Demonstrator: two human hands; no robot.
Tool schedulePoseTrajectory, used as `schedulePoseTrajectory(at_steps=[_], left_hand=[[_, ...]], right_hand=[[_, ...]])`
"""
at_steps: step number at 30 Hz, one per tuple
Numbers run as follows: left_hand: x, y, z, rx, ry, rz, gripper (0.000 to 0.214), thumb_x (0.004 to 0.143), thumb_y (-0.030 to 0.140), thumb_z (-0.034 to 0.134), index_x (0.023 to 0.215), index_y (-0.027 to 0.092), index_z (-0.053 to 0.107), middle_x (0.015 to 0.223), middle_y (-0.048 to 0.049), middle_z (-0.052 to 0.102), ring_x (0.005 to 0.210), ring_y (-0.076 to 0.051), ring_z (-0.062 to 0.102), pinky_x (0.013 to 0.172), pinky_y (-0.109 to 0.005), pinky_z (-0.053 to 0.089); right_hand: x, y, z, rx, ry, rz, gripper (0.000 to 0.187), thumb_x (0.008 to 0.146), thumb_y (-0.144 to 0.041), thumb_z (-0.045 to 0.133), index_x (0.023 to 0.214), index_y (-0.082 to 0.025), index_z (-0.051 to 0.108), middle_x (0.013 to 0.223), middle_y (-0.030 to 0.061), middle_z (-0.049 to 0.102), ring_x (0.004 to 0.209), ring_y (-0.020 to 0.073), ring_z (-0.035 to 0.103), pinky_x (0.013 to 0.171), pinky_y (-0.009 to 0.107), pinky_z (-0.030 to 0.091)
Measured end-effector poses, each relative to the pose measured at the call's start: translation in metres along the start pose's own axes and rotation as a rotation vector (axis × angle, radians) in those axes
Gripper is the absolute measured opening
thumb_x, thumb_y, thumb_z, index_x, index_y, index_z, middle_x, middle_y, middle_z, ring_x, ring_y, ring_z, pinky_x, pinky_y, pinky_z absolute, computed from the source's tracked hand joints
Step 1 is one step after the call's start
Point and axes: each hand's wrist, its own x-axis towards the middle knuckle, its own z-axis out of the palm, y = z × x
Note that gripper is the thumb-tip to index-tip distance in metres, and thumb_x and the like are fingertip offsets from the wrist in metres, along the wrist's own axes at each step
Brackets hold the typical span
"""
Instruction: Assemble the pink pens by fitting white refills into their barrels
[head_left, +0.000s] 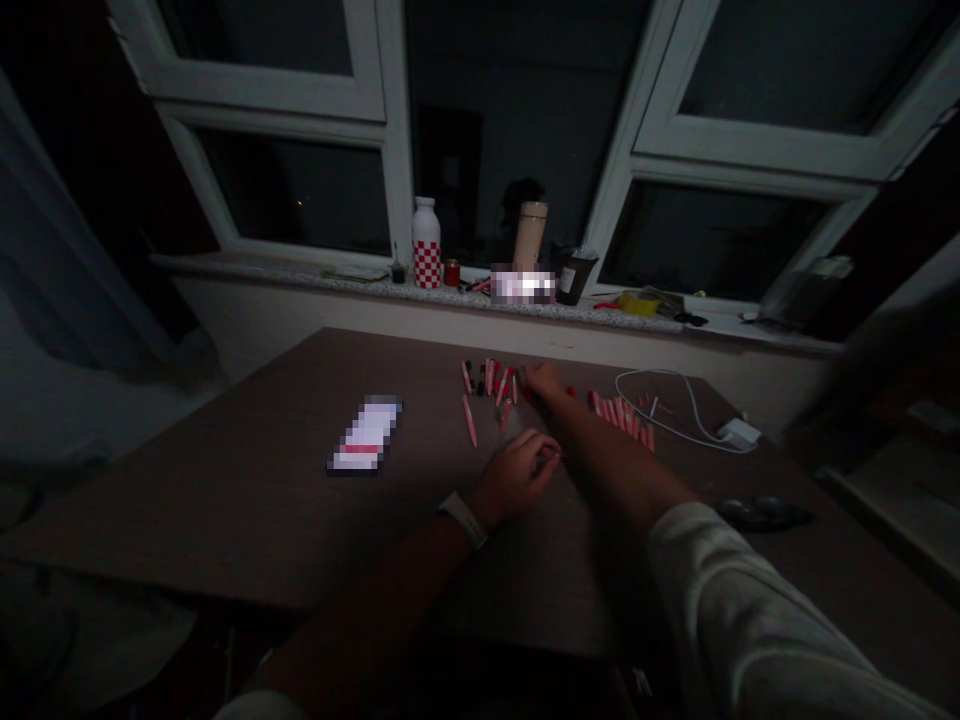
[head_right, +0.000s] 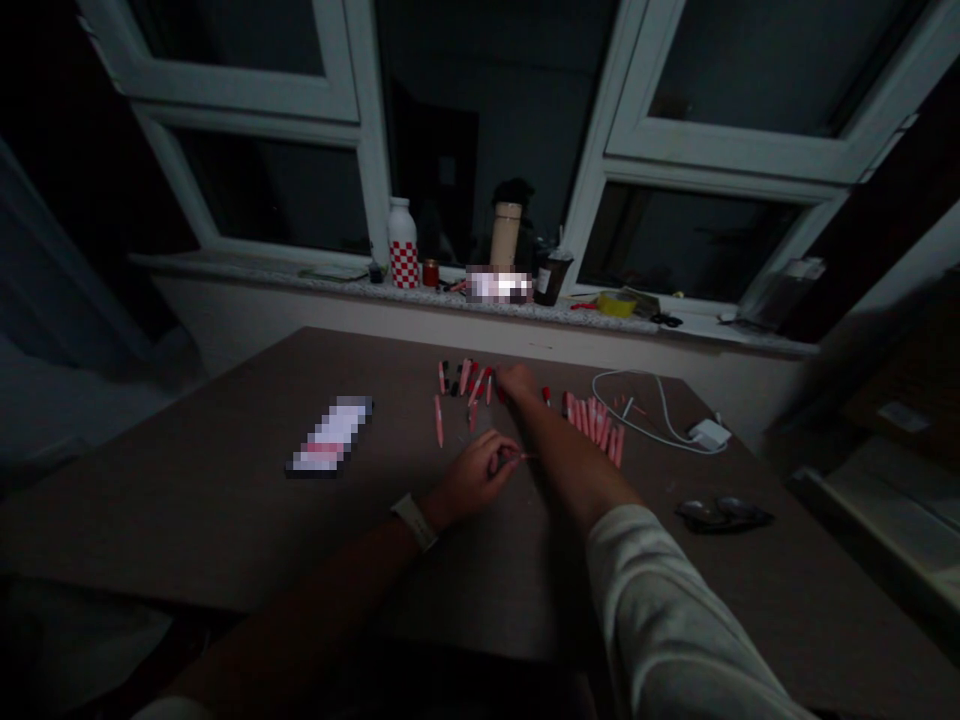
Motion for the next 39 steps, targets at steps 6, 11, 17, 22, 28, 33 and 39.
schedulePoseTrajectory(at_steps=[6, 11, 17, 22, 28, 33, 39], left_hand=[[0.003, -0.002, 0.000, 0.021, 0.002, -0.014, 0.014, 0.092, 0.024, 0.053, 0.104, 0.017, 0.058, 0.093, -0.0033, 0.058, 0.072, -0.014, 0.052, 0.067, -0.027, 0.042], [0.002, -0.003, 0.006, 0.021, -0.040, -0.014, 0.016, 0.091, 0.024, 0.054, 0.105, 0.018, 0.058, 0.091, -0.0026, 0.058, 0.069, -0.014, 0.051, 0.066, -0.027, 0.042], [0.002, -0.002, 0.011, 0.029, -0.119, -0.024, 0.020, 0.093, 0.026, 0.052, 0.110, 0.019, 0.059, 0.091, -0.0023, 0.057, 0.072, -0.014, 0.052, 0.069, -0.027, 0.043], [0.006, 0.002, 0.007, 0.047, -0.120, -0.073, 0.023, 0.095, 0.032, 0.048, 0.110, 0.018, 0.059, 0.089, -0.0021, 0.058, 0.069, -0.014, 0.051, 0.068, -0.028, 0.043], [0.007, 0.003, 0.004, 0.063, -0.099, -0.102, 0.022, 0.094, 0.033, 0.047, 0.106, 0.017, 0.059, 0.089, -0.0027, 0.057, 0.070, -0.014, 0.051, 0.068, -0.028, 0.043], [0.007, 0.004, 0.004, 0.070, -0.083, -0.103, 0.022, 0.094, 0.032, 0.048, 0.106, 0.018, 0.060, 0.088, -0.0025, 0.058, 0.071, -0.014, 0.052, 0.068, -0.027, 0.044], [0.005, 0.003, 0.002, 0.044, -0.090, -0.125, 0.022, 0.094, 0.032, 0.048, 0.107, 0.017, 0.059, 0.090, -0.0030, 0.058, 0.071, -0.014, 0.053, 0.068, -0.027, 0.044]], right_hand=[[-0.046, 0.042, -0.071, -0.025, 0.120, -0.063, 0.038, 0.094, -0.045, 0.047, 0.095, -0.012, 0.067, 0.091, 0.0074, 0.070, 0.082, 0.0159, 0.063, 0.071, 0.024, 0.044], [-0.111, 0.105, -0.115, -0.180, 0.116, -0.079, 0.041, 0.094, -0.046, 0.041, 0.088, -0.015, 0.068, 0.078, 0.0078, 0.071, 0.065, 0.0168, 0.063, 0.057, 0.023, 0.038], [-0.132, 0.126, -0.114, -0.463, 0.060, -0.048, 0.036, 0.093, -0.044, 0.044, 0.091, -0.017, 0.067, 0.089, 0.0115, 0.072, 0.079, 0.0213, 0.066, 0.064, 0.026, 0.039], [-0.128, 0.115, -0.112, -0.492, 0.016, -0.007, 0.039, 0.096, -0.044, 0.041, 0.098, -0.015, 0.066, 0.100, 0.0147, 0.071, 0.091, 0.0232, 0.066, 0.078, 0.028, 0.042], [-0.127, 0.105, -0.109, -0.551, -0.033, -0.011, 0.040, 0.094, -0.042, 0.043, 0.106, -0.012, 0.066, 0.111, 0.0204, 0.068, 0.105, 0.0299, 0.062, 0.093, 0.038, 0.041], [-0.125, 0.099, -0.107, -0.563, -0.024, -0.020, 0.042, 0.094, -0.041, 0.043, 0.108, -0.010, 0.068, 0.115, 0.0246, 0.065, 0.110, 0.0341, 0.060, 0.095, 0.043, 0.040], [-0.125, 0.100, -0.133, -0.174, 0.160, 0.063, 0.044, 0.095, -0.046, 0.039, 0.088, -0.013, 0.067, 0.082, 0.0143, 0.070, 0.078, 0.0227, 0.066, 0.069, 0.029, 0.045]])
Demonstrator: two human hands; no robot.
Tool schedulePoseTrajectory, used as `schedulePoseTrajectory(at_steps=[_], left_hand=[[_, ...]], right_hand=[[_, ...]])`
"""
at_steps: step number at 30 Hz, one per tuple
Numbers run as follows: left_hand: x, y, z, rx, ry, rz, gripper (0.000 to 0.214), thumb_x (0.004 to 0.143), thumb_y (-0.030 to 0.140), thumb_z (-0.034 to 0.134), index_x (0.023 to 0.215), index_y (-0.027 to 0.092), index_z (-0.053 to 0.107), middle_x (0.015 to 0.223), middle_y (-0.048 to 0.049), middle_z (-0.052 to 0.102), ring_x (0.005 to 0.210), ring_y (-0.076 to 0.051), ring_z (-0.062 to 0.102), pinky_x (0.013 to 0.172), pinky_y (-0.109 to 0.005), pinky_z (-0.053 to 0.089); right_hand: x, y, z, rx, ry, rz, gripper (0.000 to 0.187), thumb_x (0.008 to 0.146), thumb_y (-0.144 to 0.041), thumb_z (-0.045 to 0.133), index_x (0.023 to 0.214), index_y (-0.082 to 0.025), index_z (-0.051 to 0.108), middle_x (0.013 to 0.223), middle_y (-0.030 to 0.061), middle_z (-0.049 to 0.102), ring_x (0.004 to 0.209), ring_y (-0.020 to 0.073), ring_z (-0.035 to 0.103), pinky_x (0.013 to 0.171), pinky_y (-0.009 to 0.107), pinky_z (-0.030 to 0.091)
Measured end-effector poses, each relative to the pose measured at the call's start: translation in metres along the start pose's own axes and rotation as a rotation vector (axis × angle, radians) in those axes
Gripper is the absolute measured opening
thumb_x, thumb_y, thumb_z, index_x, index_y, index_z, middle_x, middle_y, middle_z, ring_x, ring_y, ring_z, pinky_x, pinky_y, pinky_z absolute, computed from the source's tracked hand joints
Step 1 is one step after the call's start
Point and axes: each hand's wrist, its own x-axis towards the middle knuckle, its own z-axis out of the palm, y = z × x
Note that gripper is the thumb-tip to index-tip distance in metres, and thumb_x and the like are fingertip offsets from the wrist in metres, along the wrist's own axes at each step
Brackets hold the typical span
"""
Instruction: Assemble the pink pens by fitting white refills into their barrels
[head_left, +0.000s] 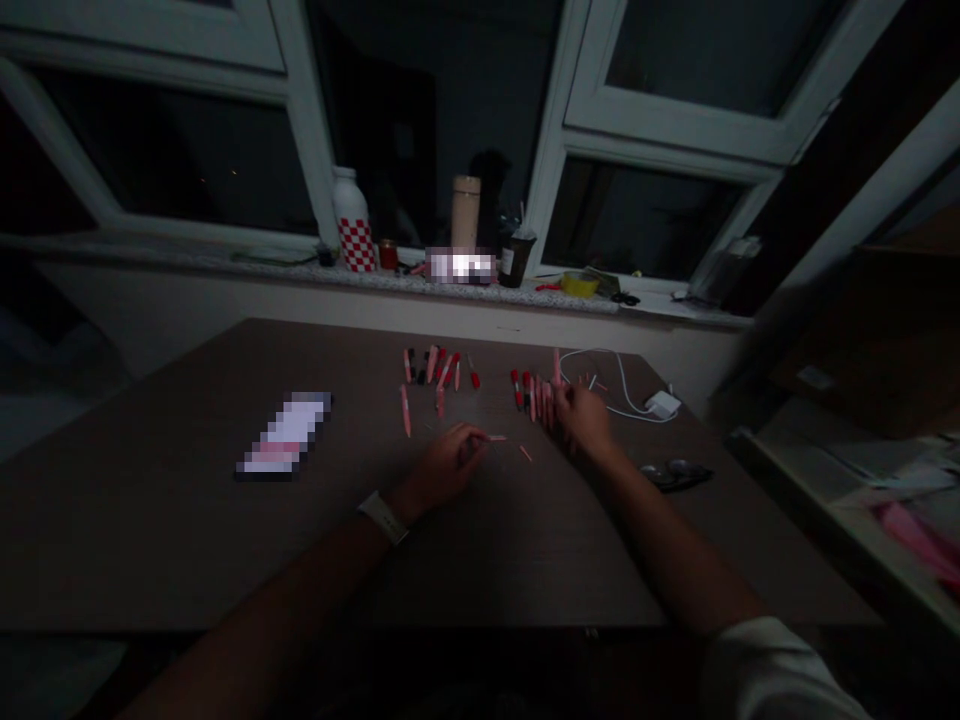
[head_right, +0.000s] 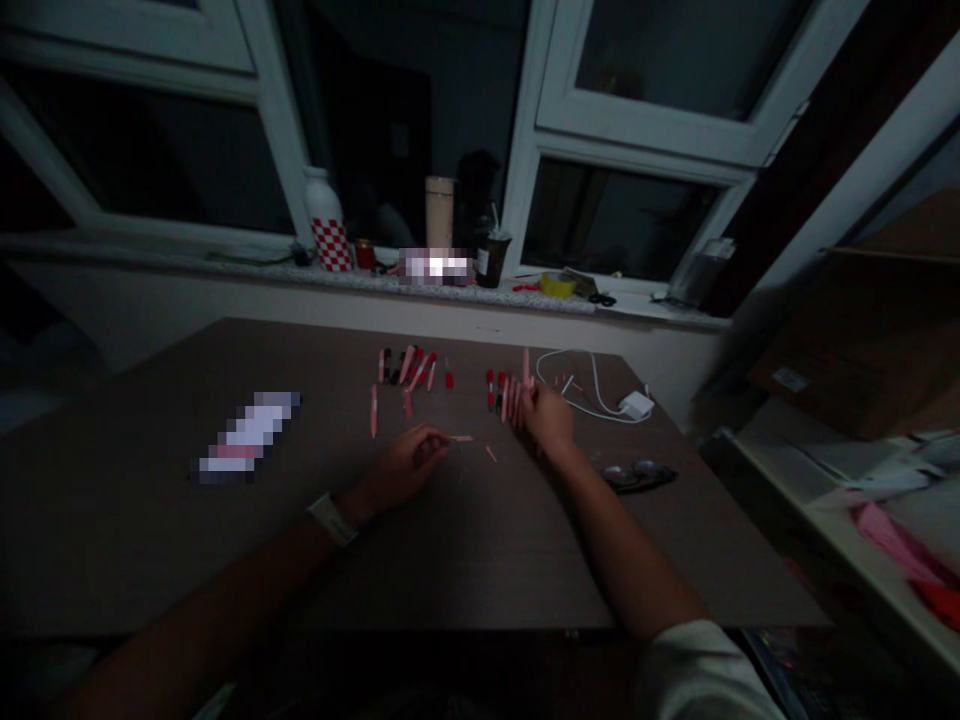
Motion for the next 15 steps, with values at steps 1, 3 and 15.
schedulePoseTrajectory(at_steps=[1, 3, 15], left_hand=[[0.000, 0.000, -0.001, -0.009, 0.002, -0.010, 0.023, 0.095, 0.033, 0.048, 0.106, 0.017, 0.059, 0.090, -0.0032, 0.059, 0.072, -0.014, 0.053, 0.068, -0.027, 0.045], [0.002, 0.000, -0.002, -0.028, 0.012, -0.030, 0.025, 0.095, 0.036, 0.048, 0.107, 0.016, 0.058, 0.090, -0.0035, 0.060, 0.074, -0.015, 0.055, 0.068, -0.027, 0.045], [0.011, -0.012, -0.015, 0.169, -0.092, 0.131, 0.028, 0.093, 0.041, 0.054, 0.106, 0.017, 0.058, 0.098, -0.0077, 0.063, 0.089, -0.021, 0.059, 0.079, -0.034, 0.047]], right_hand=[[-0.002, -0.002, -0.003, 0.151, 0.022, -0.009, 0.044, 0.094, -0.048, 0.039, 0.083, -0.014, 0.065, 0.076, 0.0110, 0.069, 0.072, 0.0203, 0.064, 0.065, 0.027, 0.044], [-0.012, -0.009, -0.003, 0.510, 0.007, -0.037, 0.043, 0.091, -0.051, 0.043, 0.079, -0.015, 0.062, 0.070, 0.0066, 0.066, 0.063, 0.0169, 0.060, 0.057, 0.025, 0.042], [-0.072, -0.039, 0.037, 0.803, -0.239, -0.308, 0.021, 0.080, -0.040, 0.069, 0.082, -0.019, 0.068, 0.073, 0.0027, 0.068, 0.060, 0.0142, 0.060, 0.052, 0.025, 0.046]])
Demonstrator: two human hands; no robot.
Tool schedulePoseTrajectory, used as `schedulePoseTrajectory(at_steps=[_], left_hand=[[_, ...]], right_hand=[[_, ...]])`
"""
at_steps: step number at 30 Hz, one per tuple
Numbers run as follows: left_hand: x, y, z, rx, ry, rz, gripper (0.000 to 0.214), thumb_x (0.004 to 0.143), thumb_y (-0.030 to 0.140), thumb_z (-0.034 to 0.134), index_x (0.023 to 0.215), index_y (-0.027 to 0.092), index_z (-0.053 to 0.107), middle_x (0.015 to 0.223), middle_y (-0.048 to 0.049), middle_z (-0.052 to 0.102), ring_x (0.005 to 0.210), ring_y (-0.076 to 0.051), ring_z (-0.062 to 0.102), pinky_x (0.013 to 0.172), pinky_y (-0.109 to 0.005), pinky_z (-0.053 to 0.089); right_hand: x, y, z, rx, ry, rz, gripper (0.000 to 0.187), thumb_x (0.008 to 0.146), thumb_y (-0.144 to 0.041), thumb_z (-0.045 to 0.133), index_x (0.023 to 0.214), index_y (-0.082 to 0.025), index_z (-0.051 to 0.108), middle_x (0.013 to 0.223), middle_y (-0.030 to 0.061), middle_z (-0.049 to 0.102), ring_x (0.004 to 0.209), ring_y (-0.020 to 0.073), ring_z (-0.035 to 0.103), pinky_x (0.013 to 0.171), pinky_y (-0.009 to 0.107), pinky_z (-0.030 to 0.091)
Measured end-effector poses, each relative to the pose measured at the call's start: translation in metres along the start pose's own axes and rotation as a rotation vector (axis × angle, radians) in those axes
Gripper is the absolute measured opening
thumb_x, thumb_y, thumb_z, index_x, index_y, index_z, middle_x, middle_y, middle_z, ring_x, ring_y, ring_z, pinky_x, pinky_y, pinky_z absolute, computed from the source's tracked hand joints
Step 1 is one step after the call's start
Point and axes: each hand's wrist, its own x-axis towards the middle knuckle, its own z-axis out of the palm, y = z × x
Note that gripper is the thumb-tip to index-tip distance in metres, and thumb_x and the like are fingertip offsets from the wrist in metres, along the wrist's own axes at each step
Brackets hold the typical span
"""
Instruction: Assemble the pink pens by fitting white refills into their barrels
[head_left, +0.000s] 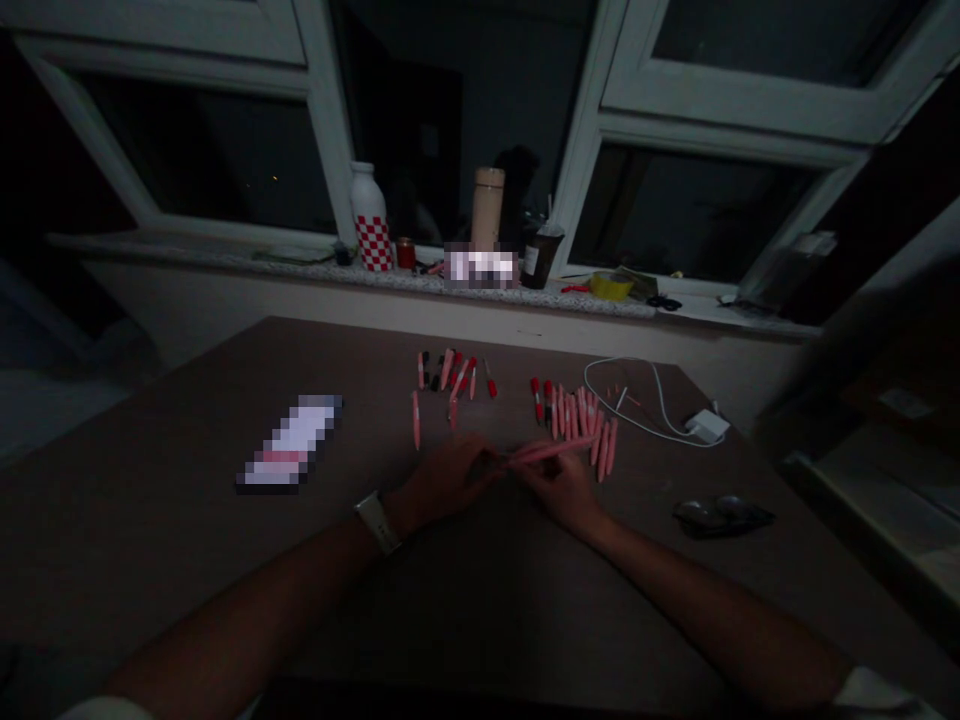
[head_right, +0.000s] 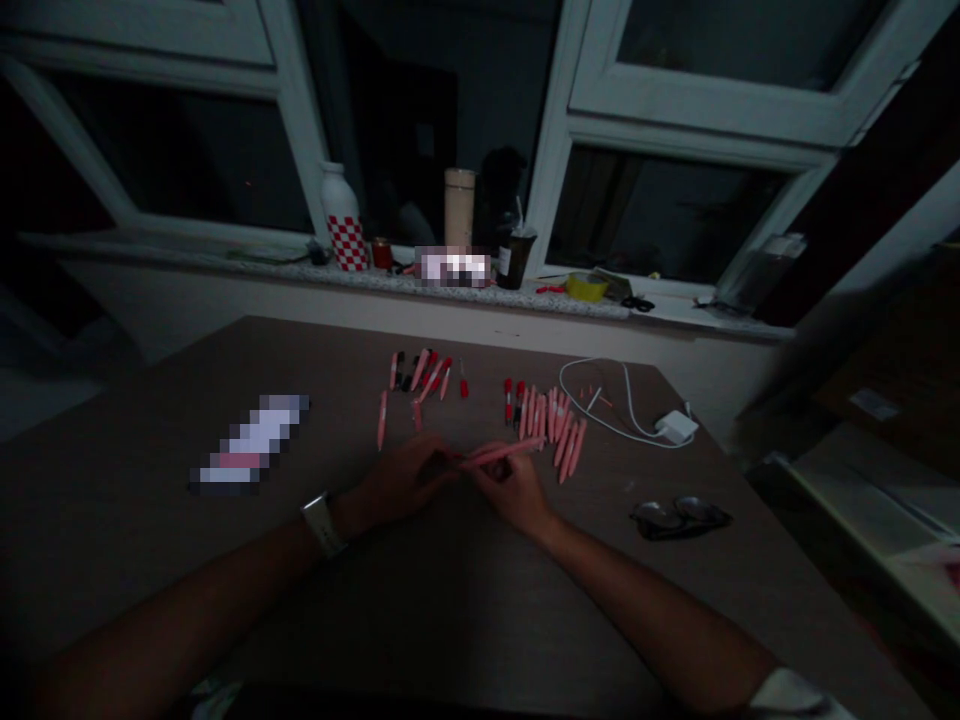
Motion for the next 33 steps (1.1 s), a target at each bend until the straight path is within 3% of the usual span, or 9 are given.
schedulePoseTrajectory(at_steps=[4, 8, 13, 17, 21, 28, 33], left_hand=[[-0.003, -0.002, -0.002, -0.045, 0.004, -0.032, 0.029, 0.094, 0.041, 0.054, 0.112, 0.019, 0.057, 0.103, -0.0072, 0.062, 0.092, -0.020, 0.059, 0.083, -0.034, 0.048], [0.000, -0.004, 0.000, -0.119, -0.064, -0.039, 0.021, 0.095, 0.034, 0.052, 0.110, 0.020, 0.059, 0.105, -0.0055, 0.061, 0.097, -0.018, 0.058, 0.085, -0.031, 0.048], [0.002, -0.007, 0.001, -0.153, -0.061, -0.105, 0.017, 0.096, 0.032, 0.050, 0.102, 0.020, 0.059, 0.100, -0.0051, 0.059, 0.091, -0.017, 0.058, 0.080, -0.031, 0.049], [0.000, -0.009, 0.001, -0.181, -0.046, -0.184, 0.018, 0.095, 0.035, 0.050, 0.102, 0.019, 0.055, 0.095, -0.0052, 0.058, 0.085, -0.017, 0.057, 0.073, -0.030, 0.048], [0.000, -0.009, 0.001, -0.195, -0.045, -0.168, 0.015, 0.096, 0.034, 0.048, 0.098, 0.019, 0.053, 0.092, -0.0042, 0.056, 0.080, -0.016, 0.055, 0.071, -0.028, 0.046], [-0.001, -0.005, -0.003, -0.175, -0.068, -0.120, 0.022, 0.101, 0.027, 0.035, 0.091, 0.019, 0.053, 0.091, -0.0041, 0.055, 0.083, -0.017, 0.054, 0.077, -0.029, 0.044], [0.000, -0.004, 0.000, -0.175, -0.057, -0.107, 0.024, 0.102, 0.024, 0.034, 0.087, 0.017, 0.051, 0.086, -0.0025, 0.055, 0.081, -0.015, 0.053, 0.077, -0.028, 0.042]], right_hand=[[-0.004, 0.006, -0.003, 0.026, -0.186, -0.084, 0.016, 0.086, -0.034, 0.065, 0.095, -0.023, 0.072, 0.093, 0.0044, 0.074, 0.087, 0.0188, 0.068, 0.078, 0.033, 0.055], [0.001, 0.008, -0.007, 0.090, -0.264, -0.061, 0.017, 0.088, -0.032, 0.063, 0.102, -0.024, 0.071, 0.101, 0.0044, 0.073, 0.095, 0.0181, 0.068, 0.083, 0.032, 0.054], [0.003, 0.008, -0.011, 0.160, -0.275, 0.016, 0.021, 0.090, -0.036, 0.061, 0.106, -0.025, 0.071, 0.104, 0.0042, 0.073, 0.093, 0.0175, 0.068, 0.078, 0.029, 0.054], [0.003, 0.009, -0.014, 0.225, -0.232, 0.096, 0.022, 0.091, -0.039, 0.059, 0.099, -0.024, 0.072, 0.091, 0.0032, 0.074, 0.082, 0.0163, 0.068, 0.070, 0.028, 0.054], [0.004, 0.009, -0.015, 0.239, -0.231, 0.138, 0.023, 0.090, -0.042, 0.060, 0.094, -0.024, 0.073, 0.078, 0.0015, 0.073, 0.070, 0.0153, 0.065, 0.062, 0.028, 0.052], [0.005, 0.005, -0.014, 0.133, -0.221, 0.077, 0.036, 0.092, -0.045, 0.055, 0.071, -0.022, 0.073, 0.056, -0.0006, 0.064, 0.055, 0.0136, 0.059, 0.056, 0.027, 0.048], [0.005, 0.006, -0.015, 0.105, -0.228, 0.064, 0.036, 0.093, -0.042, 0.054, 0.071, -0.023, 0.074, 0.056, -0.0015, 0.064, 0.052, 0.0119, 0.057, 0.055, 0.026, 0.047]])
